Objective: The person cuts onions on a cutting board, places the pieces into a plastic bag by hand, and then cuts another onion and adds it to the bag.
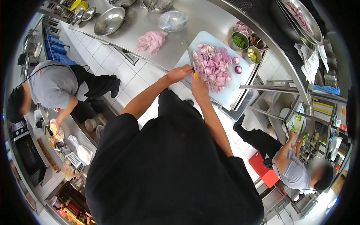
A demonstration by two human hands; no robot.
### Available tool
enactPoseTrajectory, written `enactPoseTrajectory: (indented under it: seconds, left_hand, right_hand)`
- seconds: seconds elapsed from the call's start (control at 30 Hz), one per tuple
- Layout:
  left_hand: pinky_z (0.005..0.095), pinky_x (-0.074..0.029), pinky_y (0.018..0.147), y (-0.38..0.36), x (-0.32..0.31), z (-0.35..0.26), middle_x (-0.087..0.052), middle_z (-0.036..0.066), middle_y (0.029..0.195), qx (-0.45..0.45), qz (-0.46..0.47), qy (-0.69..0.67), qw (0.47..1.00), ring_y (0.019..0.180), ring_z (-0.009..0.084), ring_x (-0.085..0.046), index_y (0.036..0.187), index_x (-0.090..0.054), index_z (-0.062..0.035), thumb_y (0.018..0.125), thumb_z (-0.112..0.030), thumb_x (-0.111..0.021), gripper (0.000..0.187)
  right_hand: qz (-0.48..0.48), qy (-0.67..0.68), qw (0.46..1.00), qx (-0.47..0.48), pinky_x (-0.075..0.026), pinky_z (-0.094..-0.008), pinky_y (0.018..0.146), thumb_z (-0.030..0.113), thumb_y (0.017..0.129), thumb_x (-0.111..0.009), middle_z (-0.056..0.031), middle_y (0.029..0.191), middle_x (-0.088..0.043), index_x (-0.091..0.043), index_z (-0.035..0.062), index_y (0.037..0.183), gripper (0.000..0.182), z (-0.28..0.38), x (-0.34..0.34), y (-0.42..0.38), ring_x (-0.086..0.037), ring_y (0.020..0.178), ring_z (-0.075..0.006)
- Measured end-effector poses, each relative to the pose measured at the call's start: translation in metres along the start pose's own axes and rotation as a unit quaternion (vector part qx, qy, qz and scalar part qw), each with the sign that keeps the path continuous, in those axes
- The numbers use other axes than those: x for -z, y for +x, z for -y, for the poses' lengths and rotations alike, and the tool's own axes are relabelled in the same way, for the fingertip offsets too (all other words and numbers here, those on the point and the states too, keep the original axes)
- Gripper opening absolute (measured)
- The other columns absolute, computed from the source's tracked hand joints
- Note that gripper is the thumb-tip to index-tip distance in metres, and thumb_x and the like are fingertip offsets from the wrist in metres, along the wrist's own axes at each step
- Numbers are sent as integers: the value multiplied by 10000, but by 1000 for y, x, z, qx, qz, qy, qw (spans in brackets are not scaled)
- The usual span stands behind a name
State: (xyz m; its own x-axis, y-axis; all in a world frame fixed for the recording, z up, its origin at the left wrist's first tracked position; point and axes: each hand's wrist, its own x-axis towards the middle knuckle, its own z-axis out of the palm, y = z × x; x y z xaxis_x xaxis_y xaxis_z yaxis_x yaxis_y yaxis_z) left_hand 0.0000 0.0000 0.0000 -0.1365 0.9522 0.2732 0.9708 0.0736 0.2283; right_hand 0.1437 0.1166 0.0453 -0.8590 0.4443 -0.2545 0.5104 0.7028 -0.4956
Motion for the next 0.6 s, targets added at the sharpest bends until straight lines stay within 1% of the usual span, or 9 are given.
enactPoseTrajectory:
  seconds: [0.07, 0.1, 0.17, 0.27, 0.37, 0.47, 0.57, 0.6]
  left_hand:
    - [298, -571, 885, -5, 5, -15, -596, 84, 1211, 19, 17, -16, 1000, 1150, 235, -591, 1164, -593, -20, 866, -64, -570, 302]
    - [299, -571, 884, -14, -21, -95, -596, 84, 1205, 41, 15, -97, 994, 1148, 235, -591, 1158, -595, -18, 862, -62, -571, 300]
    - [300, -571, 882, -3, -27, -93, -596, 83, 1194, 41, -3, -104, 994, 1143, 234, -591, 1147, -599, -13, 855, -58, -572, 296]
    - [282, -585, 844, -11, -33, -91, -577, 56, 1167, 38, -24, -87, 995, 1134, 214, -589, 1159, -593, -33, 856, -63, -562, 306]
    - [302, -575, 868, -12, -28, -85, -594, 78, 1175, 45, -20, -89, 995, 1142, 232, -590, 1120, -608, -12, 841, -53, -577, 284]
    - [303, -575, 870, -10, -26, -77, -591, 76, 1185, 42, -12, -80, 996, 1135, 230, -589, 1118, -606, -15, 841, -56, -577, 281]
    - [301, -573, 877, -12, -24, -73, -591, 78, 1189, 47, -15, -71, 996, 1129, 233, -588, 1105, -610, -15, 842, -58, -580, 268]
    - [299, -572, 880, -11, -24, -73, -590, 80, 1190, 48, -22, -75, 996, 1130, 234, -588, 1103, -610, -15, 844, -58, -580, 265]
  right_hand:
    - [-6, 19, 1000, 7, -544, -565, 820, 236, 1030, -522, -326, 1010, -670, -450, -70, 1199, 357, -9, -11, -12, -677, 945, -482]
    - [51, -25, 997, -44, -544, -564, 818, 235, 1031, -519, -325, 1010, -670, -451, -71, 1195, 353, -45, 8, -80, -677, 944, -481]
    - [52, -39, 996, -54, -544, -564, 814, 234, 1033, -512, -323, 1009, -670, -454, -73, 1186, 348, -46, 20, -74, -677, 942, -479]
    - [62, -43, 995, -62, -545, -560, 813, 230, 1034, -508, -322, 1015, -669, -450, -72, 1196, 347, -29, 33, -72, -674, 941, -483]
    - [19, -12, 998, -54, -543, -561, 820, 231, 1035, -503, -321, 1038, -666, -451, -65, 1184, 336, -39, 7, -73, -674, 943, -482]
    - [44, -40, 998, -33, -541, -564, 826, 229, 1034, -504, -323, 1062, -659, -459, -68, 1182, 336, -18, 33, -60, -675, 947, -481]
    - [10, -37, 999, 11, -551, -560, 815, 227, 1046, -480, -312, 1050, -667, -447, -54, 1186, 315, -42, -4, -54, -683, 960, -470]
    - [21, -38, 999, -8, -549, -564, 813, 225, 1041, -489, -313, 1055, -664, -455, -61, 1194, 326, -40, -2, -53, -681, 954, -474]
